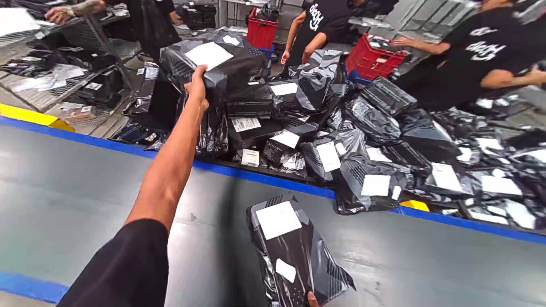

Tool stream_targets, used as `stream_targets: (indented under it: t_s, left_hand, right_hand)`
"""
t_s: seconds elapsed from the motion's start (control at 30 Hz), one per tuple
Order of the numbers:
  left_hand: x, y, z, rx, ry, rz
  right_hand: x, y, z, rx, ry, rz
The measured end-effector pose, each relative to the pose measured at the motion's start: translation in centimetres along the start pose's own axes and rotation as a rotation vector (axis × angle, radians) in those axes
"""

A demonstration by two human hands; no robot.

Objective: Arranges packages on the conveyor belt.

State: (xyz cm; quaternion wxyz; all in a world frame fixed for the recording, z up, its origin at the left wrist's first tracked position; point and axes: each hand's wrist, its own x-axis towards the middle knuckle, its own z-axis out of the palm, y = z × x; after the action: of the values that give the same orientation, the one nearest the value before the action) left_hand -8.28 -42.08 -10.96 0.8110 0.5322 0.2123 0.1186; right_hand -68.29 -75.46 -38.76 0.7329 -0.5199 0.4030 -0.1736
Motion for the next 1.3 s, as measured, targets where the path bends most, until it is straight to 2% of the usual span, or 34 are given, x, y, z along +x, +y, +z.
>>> stream_targets:
  t_s: [0.07, 0.13, 0.17, 0.2, 0.27, 0.3, 0.33, 0.37, 0.4, 0.47, 0.53, 0.63, 0.7, 0.77, 0.83, 0.93, 1.0, 1.07, 1.2, 1.3]
  left_hand:
    - [1.3, 0.1, 1.3, 0.19, 0.042, -0.084]
    - [-0.9, -2.1, 2.3, 0.405, 0.023, -0.028]
    - [-2.8, -4.1, 2.7, 0.524, -0.059, 0.052]
    - [-4.8, -6.7, 2.3, 0.663, -0.19, 0.18]
    - [-9.9, -13.4, -1.1, 0.964, -0.595, 0.408]
    - [-13.1, -16.9, -3.5, 1.107, -0.781, 0.411]
    - [-16.4, -20.4, -5.9, 1.213, -0.913, 0.341]
    - [-20.0, -23.5, -8.5, 1.276, -0.97, 0.202]
    - [-23.1, -26.1, -10.7, 1.275, -0.944, 0.079]
    - [-27.5, -28.5, -14.2, 1.21, -0.749, -0.074]
    - [-28.6, -28.4, -16.3, 1.135, -0.543, -0.139]
    - [-28.9, -27.2, -18.8, 0.999, -0.438, -0.291]
    - [-29.1, -25.5, -21.2, 0.883, -0.402, -0.36]
    - [-29.4, -24.2, -23.8, 0.783, -0.364, -0.377]
    - [-30.0, -23.9, -26.5, 0.733, -0.331, -0.346]
    - [-31.6, -23.2, -29.8, 0.71, -0.28, -0.318]
    - [-32.7, -22.7, -31.8, 0.708, -0.261, -0.313]
    - [-33.3, -22.5, -33.6, 0.715, -0.236, -0.316]
    - [-32.6, -22.5, -36.3, 0.7, -0.141, -0.312]
    - [-31.1, -21.7, -37.9, 0.692, -0.049, -0.31]
  right_hand:
    - [0.2, 0.1, 0.1, -0.037, -0.033, -0.015]
    - [0.7, -0.3, -0.1, -0.088, -0.018, -0.019]
    - [1.5, -0.7, -0.5, -0.145, -0.01, -0.017]
    - [2.8, -1.3, -0.8, -0.227, -0.02, -0.011]
    - [6.3, -2.9, -1.6, -0.456, -0.055, -0.033]
    - [8.3, -4.4, -1.9, -0.602, -0.073, -0.086]
    - [10.4, -6.3, -1.7, -0.761, -0.056, -0.176]
    - [12.5, -8.9, -1.6, -0.912, -0.018, -0.288]
    - [14.8, -11.9, -1.2, -0.984, 0.017, -0.402]
    - [20.4, -17.2, -0.2, -0.894, 0.053, -0.522]
    - [27.4, -19.8, 0.6, -0.871, 0.077, -0.411]
    - [36.7, -18.1, 0.0, -0.927, 0.07, -0.049]
    - [40.3, -16.2, 2.3, -0.954, 0.012, -0.041]
    - [41.9, -16.5, 4.7, -1.022, -0.081, -0.161]
    - [40.6, -19.0, 5.6, -1.068, -0.101, -0.346]
    - [33.7, -26.9, 7.3, -0.775, -0.133, -0.601]
    - [27.9, -32.9, 9.6, -0.411, -0.336, -0.713]
    - [22.8, -38.1, 12.8, -0.186, -0.611, -0.73]
    - [16.8, -43.7, 23.7, -0.045, -1.026, -0.72]
    - [14.2, -46.7, 34.7, -0.071, -1.123, -0.866]
